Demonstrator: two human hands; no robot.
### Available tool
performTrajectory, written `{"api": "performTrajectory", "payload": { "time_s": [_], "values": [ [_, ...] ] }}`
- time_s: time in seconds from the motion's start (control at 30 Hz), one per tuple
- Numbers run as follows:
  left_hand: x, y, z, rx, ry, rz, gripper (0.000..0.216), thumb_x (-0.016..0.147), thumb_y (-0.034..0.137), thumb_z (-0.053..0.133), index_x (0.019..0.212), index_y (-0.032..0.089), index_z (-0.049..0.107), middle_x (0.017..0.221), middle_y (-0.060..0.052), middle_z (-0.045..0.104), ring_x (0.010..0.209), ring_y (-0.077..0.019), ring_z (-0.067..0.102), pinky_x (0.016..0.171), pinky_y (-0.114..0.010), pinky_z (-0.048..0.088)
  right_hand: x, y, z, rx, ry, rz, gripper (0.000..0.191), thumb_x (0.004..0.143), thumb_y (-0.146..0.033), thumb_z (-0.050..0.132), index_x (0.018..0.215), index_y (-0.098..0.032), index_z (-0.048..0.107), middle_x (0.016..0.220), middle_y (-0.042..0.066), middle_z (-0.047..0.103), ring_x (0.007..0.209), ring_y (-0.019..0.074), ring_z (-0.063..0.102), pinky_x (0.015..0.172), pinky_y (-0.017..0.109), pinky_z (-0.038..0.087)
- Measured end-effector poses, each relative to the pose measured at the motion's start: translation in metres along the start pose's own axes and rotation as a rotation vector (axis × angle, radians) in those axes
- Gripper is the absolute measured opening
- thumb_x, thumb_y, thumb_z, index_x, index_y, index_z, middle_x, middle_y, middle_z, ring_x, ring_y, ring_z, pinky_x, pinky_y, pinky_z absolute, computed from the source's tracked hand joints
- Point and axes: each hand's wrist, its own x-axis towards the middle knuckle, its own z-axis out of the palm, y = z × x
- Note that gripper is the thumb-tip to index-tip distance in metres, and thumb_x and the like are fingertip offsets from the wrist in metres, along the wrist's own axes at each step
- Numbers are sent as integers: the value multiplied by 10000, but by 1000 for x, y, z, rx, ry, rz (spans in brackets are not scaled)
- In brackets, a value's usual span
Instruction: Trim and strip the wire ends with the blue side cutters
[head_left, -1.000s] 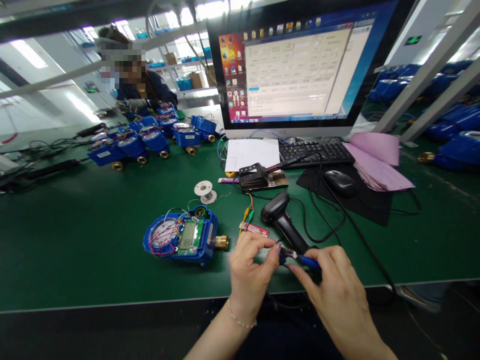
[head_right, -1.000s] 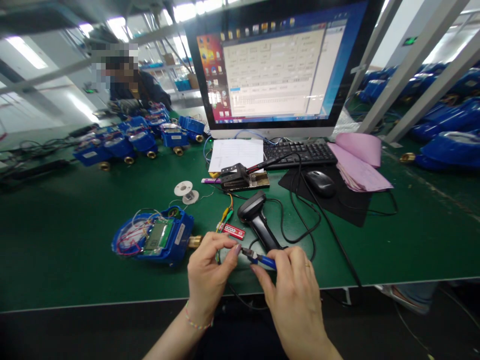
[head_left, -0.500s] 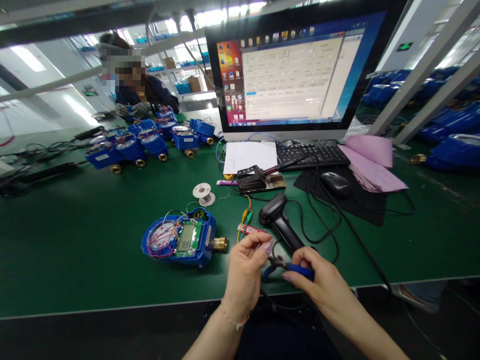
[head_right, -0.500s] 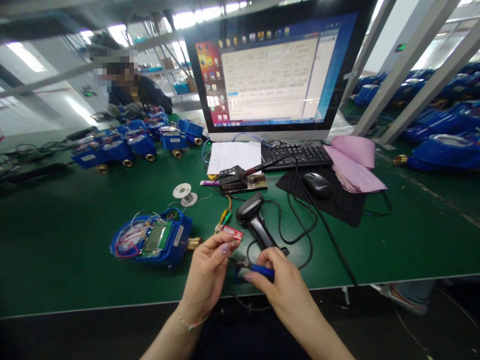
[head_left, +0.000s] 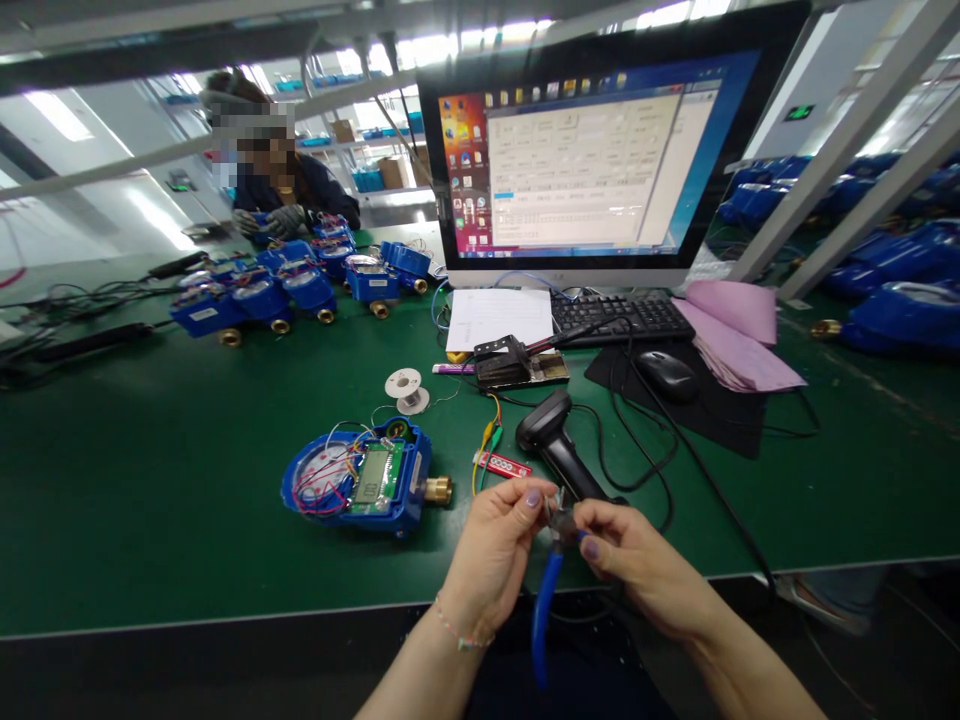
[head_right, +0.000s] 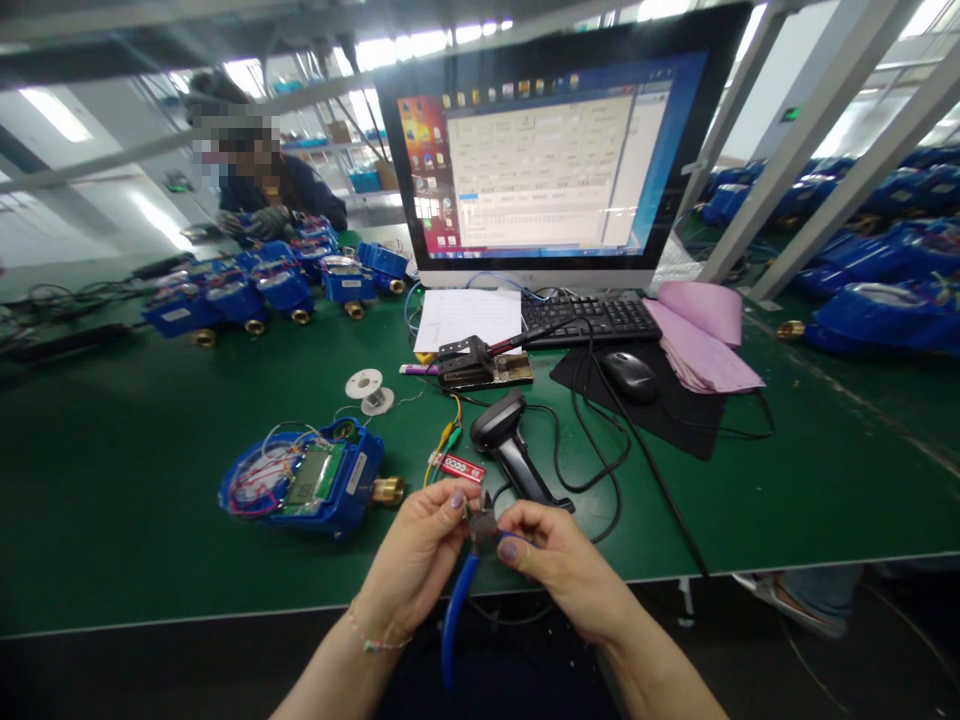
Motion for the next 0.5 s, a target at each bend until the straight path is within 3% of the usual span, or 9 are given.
{"api": "performTrajectory", "payload": {
  "time_s": [0.2,0.3,0.43,0.5],
  "values": [
    [1,3,1,57,26,-13,328,539,278,823,793,124,684,733,-54,620,682,-110,533,685,-204,409,-1,2,1,42,-23,44,429,703,-531,662,796,-152,485,583,-73,280,505,55,165,462,222,105],
    [-10,8,-9,214,42,33,337,597,283,786,879,138,670,821,-64,615,765,-139,538,747,-233,411,-2,2,3,53,-24,48,436,688,-535,674,789,-153,491,581,-71,293,507,55,174,461,216,125],
    [-56,22,-55,637,113,327,351,833,471,503,859,164,673,875,-75,567,812,-177,533,748,-271,421,0,2,4,49,-42,76,435,683,-534,681,802,-155,505,592,-63,315,515,56,197,462,207,151],
    [-86,31,-91,887,325,546,419,874,473,400,738,180,667,906,-75,547,858,-193,524,757,-283,420,2,2,5,19,-59,79,422,686,-536,677,798,-160,520,590,-57,326,520,59,215,465,199,178]
  ]
}}
